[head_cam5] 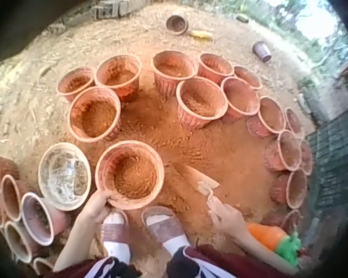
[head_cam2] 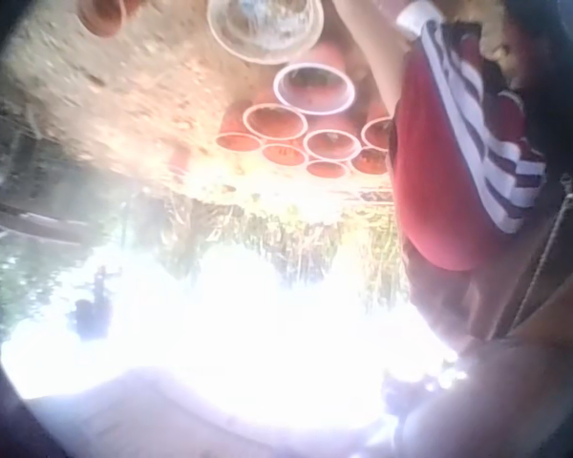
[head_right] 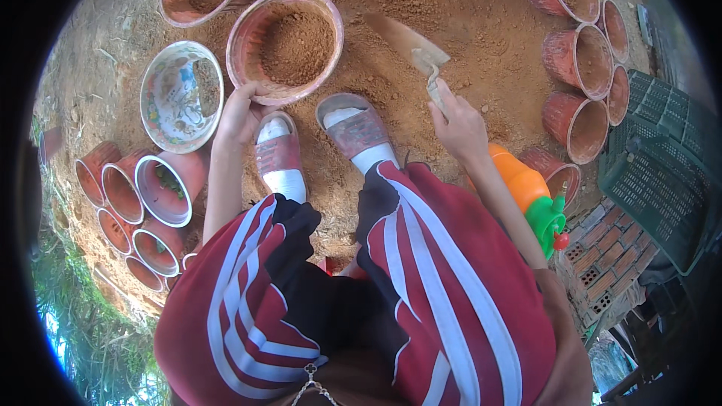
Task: Planting seedlings into plastic pots filled with soil.
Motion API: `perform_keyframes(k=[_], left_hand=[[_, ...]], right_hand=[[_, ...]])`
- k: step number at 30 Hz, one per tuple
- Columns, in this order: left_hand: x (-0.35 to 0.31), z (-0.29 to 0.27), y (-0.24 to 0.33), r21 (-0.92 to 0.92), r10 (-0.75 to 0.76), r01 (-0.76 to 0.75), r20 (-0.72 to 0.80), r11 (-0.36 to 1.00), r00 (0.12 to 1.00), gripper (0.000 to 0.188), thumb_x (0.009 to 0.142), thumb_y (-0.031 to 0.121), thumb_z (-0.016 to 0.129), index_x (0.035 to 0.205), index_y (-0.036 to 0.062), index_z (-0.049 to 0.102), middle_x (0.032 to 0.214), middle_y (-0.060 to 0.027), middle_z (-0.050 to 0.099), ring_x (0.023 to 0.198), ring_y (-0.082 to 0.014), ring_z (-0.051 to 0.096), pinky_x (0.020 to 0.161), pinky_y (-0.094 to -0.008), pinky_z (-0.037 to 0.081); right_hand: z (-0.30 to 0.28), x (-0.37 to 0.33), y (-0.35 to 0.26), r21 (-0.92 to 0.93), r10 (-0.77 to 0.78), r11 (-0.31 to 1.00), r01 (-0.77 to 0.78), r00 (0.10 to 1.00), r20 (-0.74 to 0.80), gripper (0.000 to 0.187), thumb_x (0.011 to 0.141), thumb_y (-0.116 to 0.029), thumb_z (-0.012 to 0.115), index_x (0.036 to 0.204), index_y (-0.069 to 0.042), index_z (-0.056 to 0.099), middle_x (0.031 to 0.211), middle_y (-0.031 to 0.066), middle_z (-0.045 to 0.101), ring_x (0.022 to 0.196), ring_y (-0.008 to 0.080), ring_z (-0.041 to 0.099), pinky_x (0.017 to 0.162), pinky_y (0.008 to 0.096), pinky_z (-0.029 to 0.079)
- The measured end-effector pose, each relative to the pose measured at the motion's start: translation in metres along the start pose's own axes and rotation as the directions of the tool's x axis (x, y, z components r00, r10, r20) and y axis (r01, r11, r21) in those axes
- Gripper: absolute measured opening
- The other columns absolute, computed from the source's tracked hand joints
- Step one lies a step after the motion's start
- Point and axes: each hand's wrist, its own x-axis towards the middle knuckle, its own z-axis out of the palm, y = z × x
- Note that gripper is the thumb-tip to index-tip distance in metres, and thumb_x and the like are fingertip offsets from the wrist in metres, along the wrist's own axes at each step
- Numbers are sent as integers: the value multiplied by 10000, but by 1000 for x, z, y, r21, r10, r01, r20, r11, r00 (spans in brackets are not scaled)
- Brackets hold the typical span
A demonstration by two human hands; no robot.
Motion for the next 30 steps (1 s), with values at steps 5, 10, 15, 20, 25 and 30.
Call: perform_keyframes(k=[5,10,15,20,25,30], left_hand=[[-3,5,2,-95,-2,2,-5,995,1000,173,841,28,468,960,-89,513,950,-192,607,821,-256,654,727,-329,590],[-1,7,1,-67,-11,9,-19,998,1000,167,841,30,467,942,-94,515,951,-197,605,815,-256,652,728,-321,590],[2,7,0,-31,4,-5,-11,1000,1000,177,848,40,463,938,-100,522,943,-197,608,808,-247,653,725,-305,591],[1,-8,-1,-18,10,-11,-22,1000,1000,165,861,57,461,885,-82,545,929,-194,614,786,-230,653,698,-289,597],[6,5,-1,-3,-24,24,26,1000,999,174,859,45,458,917,-97,542,937,-191,614,787,-228,653,681,-286,598],[9,-9,3,-42,-50,53,53,998,997,202,847,19,444,958,-127,528,933,-198,619,772,-251,660,670,-288,608]], right_hand=[[-18,-67,-22,-115,110,991,-61,862,494,503,890,-275,567,1373,-198,449,853,151,595,722,367,622,643,453,495],[-1,-74,-10,-112,94,993,-44,869,485,490,891,-279,558,1366,-238,444,872,123,581,709,353,618,621,459,493],[-2,-67,-10,-163,106,986,-35,886,451,452,886,-290,565,1328,-251,480,879,113,592,717,348,623,626,471,496],[-18,-14,-30,-202,123,979,-41,903,412,422,874,-303,578,1284,-211,534,853,133,633,761,334,641,664,455,513],[-18,28,20,-209,75,977,-47,989,130,410,875,-309,583,1263,-180,555,834,149,642,770,344,643,681,454,517],[-28,5,0,-192,131,978,-83,958,254,401,884,-296,603,1274,-215,564,807,142,623,753,337,633,679,433,501]])
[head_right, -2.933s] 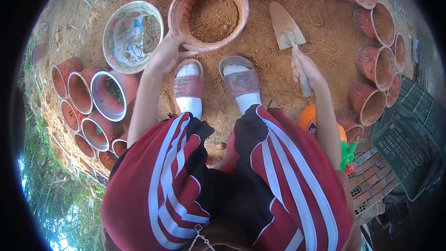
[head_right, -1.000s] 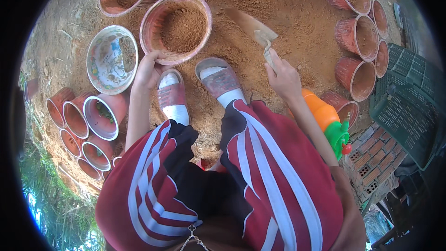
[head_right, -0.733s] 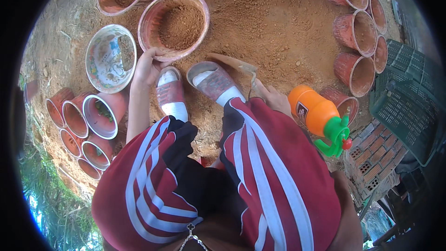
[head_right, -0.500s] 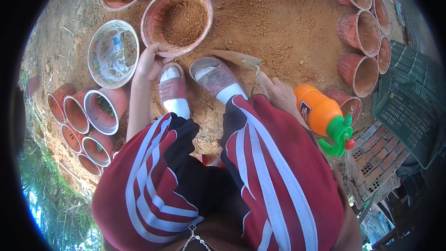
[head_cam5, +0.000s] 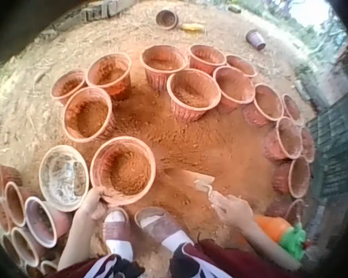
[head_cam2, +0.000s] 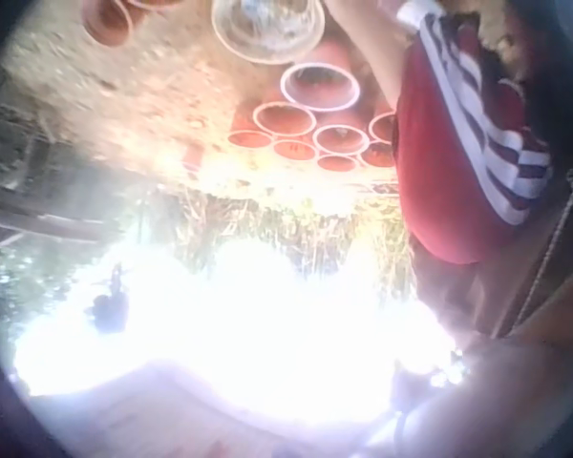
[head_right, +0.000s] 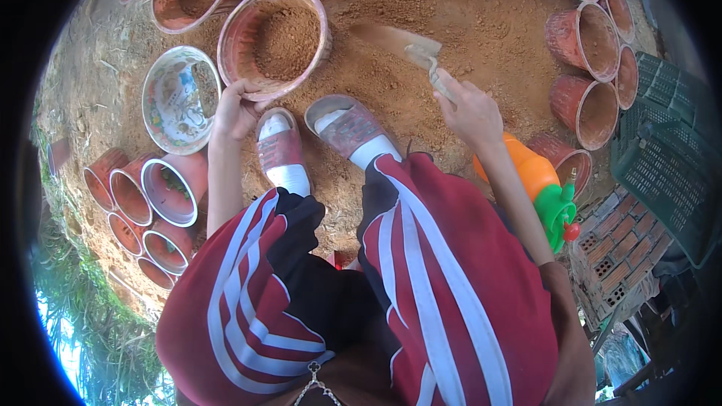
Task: Planting seedlings into plastic pots filled with soil.
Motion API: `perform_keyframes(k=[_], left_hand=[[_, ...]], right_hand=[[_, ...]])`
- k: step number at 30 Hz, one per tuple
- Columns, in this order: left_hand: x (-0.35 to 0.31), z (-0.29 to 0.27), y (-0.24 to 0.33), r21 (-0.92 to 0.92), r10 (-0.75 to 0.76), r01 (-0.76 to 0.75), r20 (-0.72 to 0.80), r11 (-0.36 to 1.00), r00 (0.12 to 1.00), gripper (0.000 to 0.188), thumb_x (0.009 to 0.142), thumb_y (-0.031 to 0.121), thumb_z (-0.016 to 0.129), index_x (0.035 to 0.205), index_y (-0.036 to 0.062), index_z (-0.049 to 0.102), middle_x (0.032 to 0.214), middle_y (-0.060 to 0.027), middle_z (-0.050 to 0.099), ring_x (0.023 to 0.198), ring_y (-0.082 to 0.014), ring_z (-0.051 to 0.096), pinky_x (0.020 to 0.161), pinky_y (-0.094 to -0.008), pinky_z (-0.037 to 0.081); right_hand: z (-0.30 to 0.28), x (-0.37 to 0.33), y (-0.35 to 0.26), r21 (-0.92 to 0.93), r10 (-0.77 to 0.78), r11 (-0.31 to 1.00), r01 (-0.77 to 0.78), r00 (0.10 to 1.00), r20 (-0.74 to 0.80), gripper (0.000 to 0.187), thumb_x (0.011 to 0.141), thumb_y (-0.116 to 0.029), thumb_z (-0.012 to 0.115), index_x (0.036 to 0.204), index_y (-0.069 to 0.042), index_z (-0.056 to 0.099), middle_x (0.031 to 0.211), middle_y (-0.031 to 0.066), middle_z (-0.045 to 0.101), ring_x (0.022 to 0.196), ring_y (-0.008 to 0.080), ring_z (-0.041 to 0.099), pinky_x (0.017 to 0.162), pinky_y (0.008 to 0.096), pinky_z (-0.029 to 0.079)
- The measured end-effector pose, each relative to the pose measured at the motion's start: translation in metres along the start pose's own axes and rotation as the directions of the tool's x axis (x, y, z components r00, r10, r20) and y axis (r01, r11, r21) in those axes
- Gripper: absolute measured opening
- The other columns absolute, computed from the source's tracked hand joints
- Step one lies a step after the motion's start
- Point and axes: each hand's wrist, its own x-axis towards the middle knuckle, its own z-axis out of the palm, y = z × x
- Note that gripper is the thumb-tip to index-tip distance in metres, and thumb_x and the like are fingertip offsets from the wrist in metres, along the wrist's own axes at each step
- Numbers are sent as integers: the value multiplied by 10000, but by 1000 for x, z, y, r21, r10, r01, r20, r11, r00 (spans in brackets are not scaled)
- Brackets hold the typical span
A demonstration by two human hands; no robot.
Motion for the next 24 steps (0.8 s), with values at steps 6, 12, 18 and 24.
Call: perform_keyframes(k=[6,12,18,24], left_hand=[[11,-30,35,-143,-81,81,8,986,997,217,840,-10,412,892,-201,501,876,-281,618,706,-305,675,590,-271,628],[36,-82,49,-311,-219,319,318,895,922,236,838,-10,413,871,-232,484,880,-314,609,697,-330,673,560,-279,629],[-5,-8,69,-254,-138,140,25,957,990,181,834,-59,416,852,-228,478,897,-310,598,825,-356,672,676,-297,634],[-33,-2,77,-257,-86,116,125,959,988,244,837,-64,408,918,-290,444,924,-327,592,859,-378,665,739,-302,633]], right_hand=[[18,-16,12,-132,-180,975,179,984,4,411,872,-320,613,1275,-258,560,777,80,576,712,286,627,623,401,507],[16,5,3,-154,6,988,-26,992,-128,401,887,-330,595,1278,-249,562,798,91,587,719,293,627,627,401,506],[-8,-7,-56,-91,16,996,-17,1000,-12,395,915,-387,536,1273,-221,555,795,141,598,715,317,643,625,425,520],[20,-2,-67,-11,-313,949,315,945,92,376,888,-370,565,1231,-217,578,778,123,594,719,300,650,616,416,524]])
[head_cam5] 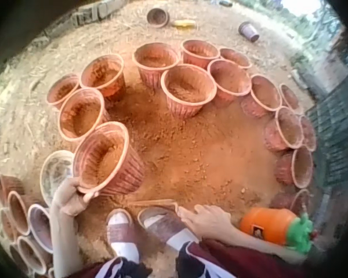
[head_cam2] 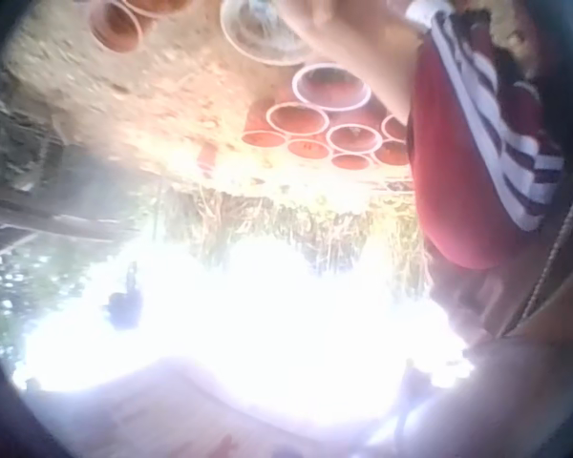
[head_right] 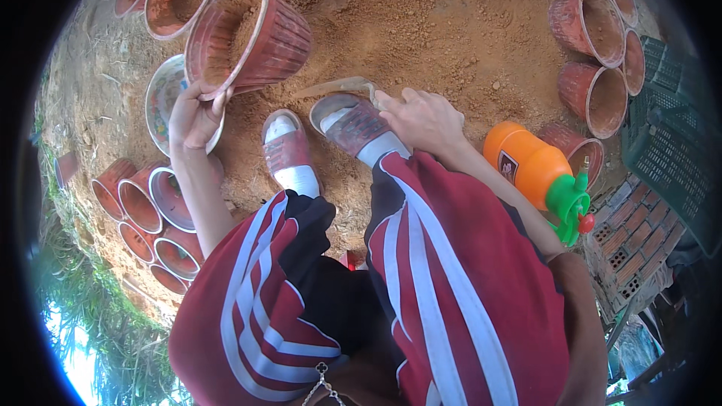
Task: Planting seedlings into plastic pots filled with soil.
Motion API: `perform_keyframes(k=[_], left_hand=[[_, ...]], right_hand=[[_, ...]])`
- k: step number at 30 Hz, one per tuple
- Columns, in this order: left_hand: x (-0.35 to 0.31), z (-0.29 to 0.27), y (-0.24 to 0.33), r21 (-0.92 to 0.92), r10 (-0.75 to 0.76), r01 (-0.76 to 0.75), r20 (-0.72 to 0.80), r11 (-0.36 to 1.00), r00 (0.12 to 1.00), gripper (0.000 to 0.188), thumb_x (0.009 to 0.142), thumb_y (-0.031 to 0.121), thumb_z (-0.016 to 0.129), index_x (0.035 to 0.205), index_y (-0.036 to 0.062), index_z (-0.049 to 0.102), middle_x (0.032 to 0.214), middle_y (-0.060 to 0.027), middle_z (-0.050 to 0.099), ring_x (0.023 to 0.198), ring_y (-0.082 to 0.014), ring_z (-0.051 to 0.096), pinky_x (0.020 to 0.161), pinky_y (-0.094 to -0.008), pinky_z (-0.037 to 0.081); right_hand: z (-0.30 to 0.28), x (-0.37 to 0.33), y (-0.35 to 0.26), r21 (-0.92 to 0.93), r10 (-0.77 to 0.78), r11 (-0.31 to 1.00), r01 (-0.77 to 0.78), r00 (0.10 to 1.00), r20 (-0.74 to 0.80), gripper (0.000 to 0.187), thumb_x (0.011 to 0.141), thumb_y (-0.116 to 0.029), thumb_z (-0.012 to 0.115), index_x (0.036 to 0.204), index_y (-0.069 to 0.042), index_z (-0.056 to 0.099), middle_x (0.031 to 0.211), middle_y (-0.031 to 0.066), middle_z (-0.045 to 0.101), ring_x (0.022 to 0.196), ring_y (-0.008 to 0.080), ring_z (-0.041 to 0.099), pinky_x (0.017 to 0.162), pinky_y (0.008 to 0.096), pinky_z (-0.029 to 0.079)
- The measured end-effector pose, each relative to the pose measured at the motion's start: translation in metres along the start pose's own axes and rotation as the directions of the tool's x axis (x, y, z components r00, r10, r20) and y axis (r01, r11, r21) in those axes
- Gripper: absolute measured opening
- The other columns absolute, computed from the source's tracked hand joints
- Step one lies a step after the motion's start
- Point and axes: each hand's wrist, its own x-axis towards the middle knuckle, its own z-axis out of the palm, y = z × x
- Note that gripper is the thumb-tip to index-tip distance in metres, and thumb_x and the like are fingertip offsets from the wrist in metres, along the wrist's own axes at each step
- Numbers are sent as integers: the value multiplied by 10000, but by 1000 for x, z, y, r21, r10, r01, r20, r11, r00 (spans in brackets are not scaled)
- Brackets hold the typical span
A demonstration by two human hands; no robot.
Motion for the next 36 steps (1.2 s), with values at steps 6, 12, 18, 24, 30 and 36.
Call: perform_keyframes(k=[6,12,18,24,30,36], left_hand=[[-35,4,-21,67,77,-73,-58,995,995,271,822,-52,420,1000,-250,468,958,-313,613,832,-361,675,678,-290,635],[-54,-14,-33,46,109,-103,-152,994,982,236,819,-36,431,968,-210,487,912,-291,629,780,-338,676,638,-293,627],[-56,-23,-45,83,154,-138,-235,987,960,225,816,-26,432,944,-195,509,899,-278,637,771,-316,676,631,-281,618],[-43,-19,-44,168,181,-142,-247,975,952,239,830,-7,427,958,-188,516,946,-281,637,820,-316,679,669,-296,618],[7,-9,-64,279,192,-146,-147,949,970,255,845,20,423,995,-158,526,990,-267,635,876,-300,673,745,-327,605],[17,-10,-79,246,205,-174,-102,953,974,202,863,47,423,921,-110,535,938,-218,629,850,-295,669,756,-338,594]], right_hand=[[32,1,3,12,2,1000,0,987,-159,342,884,-363,571,1189,-212,605,779,114,588,705,283,646,609,390,517],[26,14,14,-84,243,959,-271,937,-253,359,921,-405,534,1255,-277,573,759,94,583,686,288,639,620,417,521],[-9,30,51,-91,383,895,-436,858,-341,329,941,-393,500,1199,-215,600,767,124,600,682,313,646,590,438,521],[0,20,4,35,359,931,-364,893,-271,358,946,-416,486,1240,-238,584,768,141,598,673,337,638,591,451,517],[21,29,41,111,429,902,-417,844,-322,352,941,-419,493,1223,-239,603,761,194,632,713,356,651,610,467,521],[-25,19,50,294,539,832,-471,812,-224,375,966,-364,459,1218,-121,592,864,208,665,812,421,635,726,490,494]])
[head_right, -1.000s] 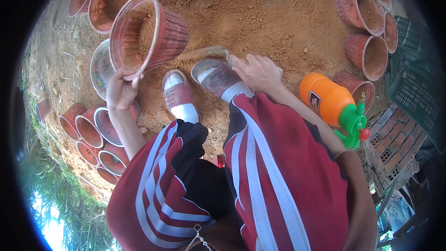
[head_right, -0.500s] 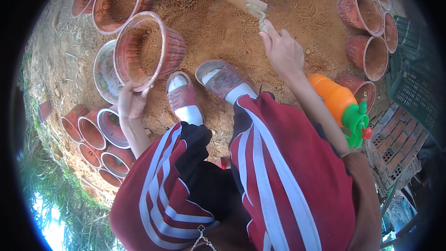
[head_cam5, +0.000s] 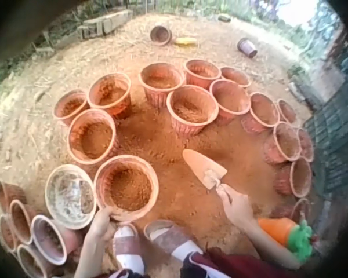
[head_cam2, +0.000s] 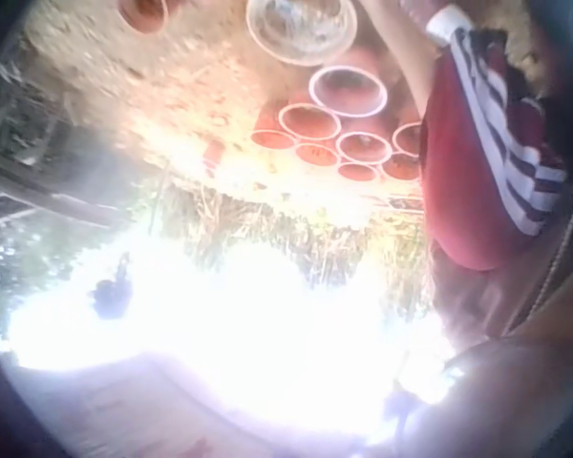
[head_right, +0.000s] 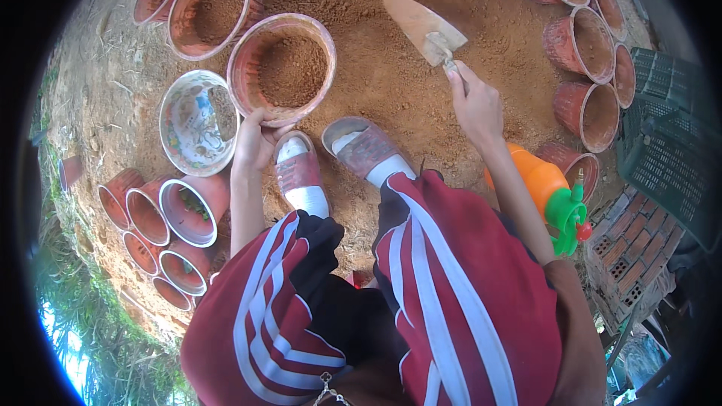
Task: Planting seedlings into plastic pots filled with soil.
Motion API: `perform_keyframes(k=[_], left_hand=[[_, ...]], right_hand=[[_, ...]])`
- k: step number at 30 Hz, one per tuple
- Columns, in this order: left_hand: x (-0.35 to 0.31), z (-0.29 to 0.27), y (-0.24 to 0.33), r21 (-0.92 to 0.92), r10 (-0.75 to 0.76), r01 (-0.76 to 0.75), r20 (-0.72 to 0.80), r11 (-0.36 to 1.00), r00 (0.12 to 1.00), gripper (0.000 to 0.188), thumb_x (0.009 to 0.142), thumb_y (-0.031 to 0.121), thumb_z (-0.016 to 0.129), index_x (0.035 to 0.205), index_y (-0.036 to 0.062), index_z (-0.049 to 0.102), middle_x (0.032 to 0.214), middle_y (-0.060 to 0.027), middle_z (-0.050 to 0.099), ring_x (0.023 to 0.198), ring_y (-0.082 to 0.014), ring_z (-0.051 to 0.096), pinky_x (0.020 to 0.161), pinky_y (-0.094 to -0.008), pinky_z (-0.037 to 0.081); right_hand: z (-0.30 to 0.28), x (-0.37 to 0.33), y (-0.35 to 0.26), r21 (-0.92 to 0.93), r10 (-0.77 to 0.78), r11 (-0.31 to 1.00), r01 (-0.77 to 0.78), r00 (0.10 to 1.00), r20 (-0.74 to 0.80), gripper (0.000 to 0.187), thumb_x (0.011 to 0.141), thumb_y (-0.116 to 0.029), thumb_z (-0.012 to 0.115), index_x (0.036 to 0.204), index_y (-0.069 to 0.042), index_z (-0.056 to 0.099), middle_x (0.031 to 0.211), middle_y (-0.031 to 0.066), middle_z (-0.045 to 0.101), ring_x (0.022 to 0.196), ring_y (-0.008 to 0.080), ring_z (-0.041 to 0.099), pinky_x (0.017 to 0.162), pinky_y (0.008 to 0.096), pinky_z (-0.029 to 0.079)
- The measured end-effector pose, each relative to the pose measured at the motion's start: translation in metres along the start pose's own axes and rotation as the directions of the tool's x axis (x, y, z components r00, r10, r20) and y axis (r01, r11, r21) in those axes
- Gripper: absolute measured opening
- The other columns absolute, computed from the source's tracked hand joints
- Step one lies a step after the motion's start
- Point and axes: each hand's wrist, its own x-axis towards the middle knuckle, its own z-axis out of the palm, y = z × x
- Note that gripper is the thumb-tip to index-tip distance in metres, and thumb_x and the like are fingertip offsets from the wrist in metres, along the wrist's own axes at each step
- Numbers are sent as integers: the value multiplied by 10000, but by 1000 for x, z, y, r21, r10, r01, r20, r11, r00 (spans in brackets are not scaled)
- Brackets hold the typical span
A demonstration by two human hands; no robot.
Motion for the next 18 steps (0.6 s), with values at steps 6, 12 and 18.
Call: perform_keyframes(k=[6,12,18], left_hand=[[-3,26,-8,-72,1,1,28,997,1000,210,889,39,408,907,-123,539,989,-254,618,936,-317,652,857,-364,567],[-7,44,-23,-182,34,-8,139,983,990,169,902,41,431,928,-95,529,1091,-279,594,1051,-348,610,977,-396,506],[-3,23,-27,-90,63,-44,219,995,974,321,929,99,442,1114,-149,527,1139,-242,600,1073,-306,607,975,-403,503]], right_hand=[[-21,-46,20,218,517,781,-586,801,301,399,1005,-368,358,1047,-33,571,631,129,582,558,290,605,627,426,488],[63,-67,52,121,480,856,-502,860,173,395,1007,-365,344,1028,-28,549,776,232,618,761,426,618,717,501,463],[59,-34,1,122,275,950,-287,955,109,386,999,-356,375,1073,-29,567,912,278,627,893,475,591,764,526,443]])
